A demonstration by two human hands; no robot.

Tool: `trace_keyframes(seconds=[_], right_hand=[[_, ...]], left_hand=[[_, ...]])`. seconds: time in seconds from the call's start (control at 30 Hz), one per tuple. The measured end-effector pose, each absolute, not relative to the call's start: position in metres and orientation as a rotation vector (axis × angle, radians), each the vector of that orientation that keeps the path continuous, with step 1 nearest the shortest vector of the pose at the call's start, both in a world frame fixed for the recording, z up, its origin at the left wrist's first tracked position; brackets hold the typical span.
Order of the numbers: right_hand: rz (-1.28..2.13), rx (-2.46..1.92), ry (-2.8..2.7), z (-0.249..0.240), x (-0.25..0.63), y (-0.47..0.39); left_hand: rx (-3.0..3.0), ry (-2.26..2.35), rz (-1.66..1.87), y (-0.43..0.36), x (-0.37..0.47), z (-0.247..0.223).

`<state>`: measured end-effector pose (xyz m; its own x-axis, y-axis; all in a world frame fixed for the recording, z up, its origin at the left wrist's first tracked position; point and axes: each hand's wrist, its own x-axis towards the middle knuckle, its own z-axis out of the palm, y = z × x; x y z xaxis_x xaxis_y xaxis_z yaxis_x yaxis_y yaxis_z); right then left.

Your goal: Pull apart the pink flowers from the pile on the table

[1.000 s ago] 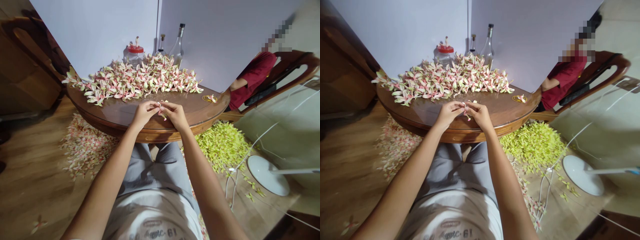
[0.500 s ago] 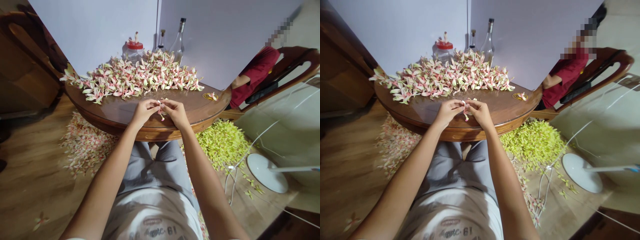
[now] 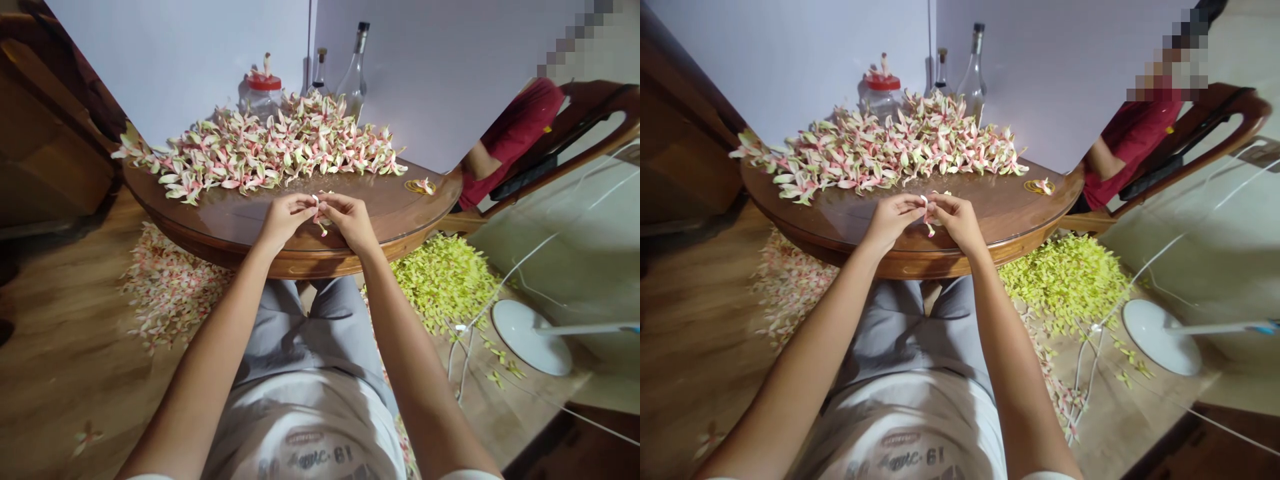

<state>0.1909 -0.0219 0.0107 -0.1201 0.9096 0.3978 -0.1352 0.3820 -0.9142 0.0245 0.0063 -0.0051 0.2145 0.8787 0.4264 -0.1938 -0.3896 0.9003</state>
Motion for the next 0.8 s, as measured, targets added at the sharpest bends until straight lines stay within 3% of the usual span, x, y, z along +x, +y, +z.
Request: trace_keyframes(seconds=[0.8], right_hand=[[1.101, -0.748, -1.397, 0.0103, 0.1913, -0.0237]], left_hand=[[1.516, 0.704, 1.378, 0.0038, 0.025, -0.0017]])
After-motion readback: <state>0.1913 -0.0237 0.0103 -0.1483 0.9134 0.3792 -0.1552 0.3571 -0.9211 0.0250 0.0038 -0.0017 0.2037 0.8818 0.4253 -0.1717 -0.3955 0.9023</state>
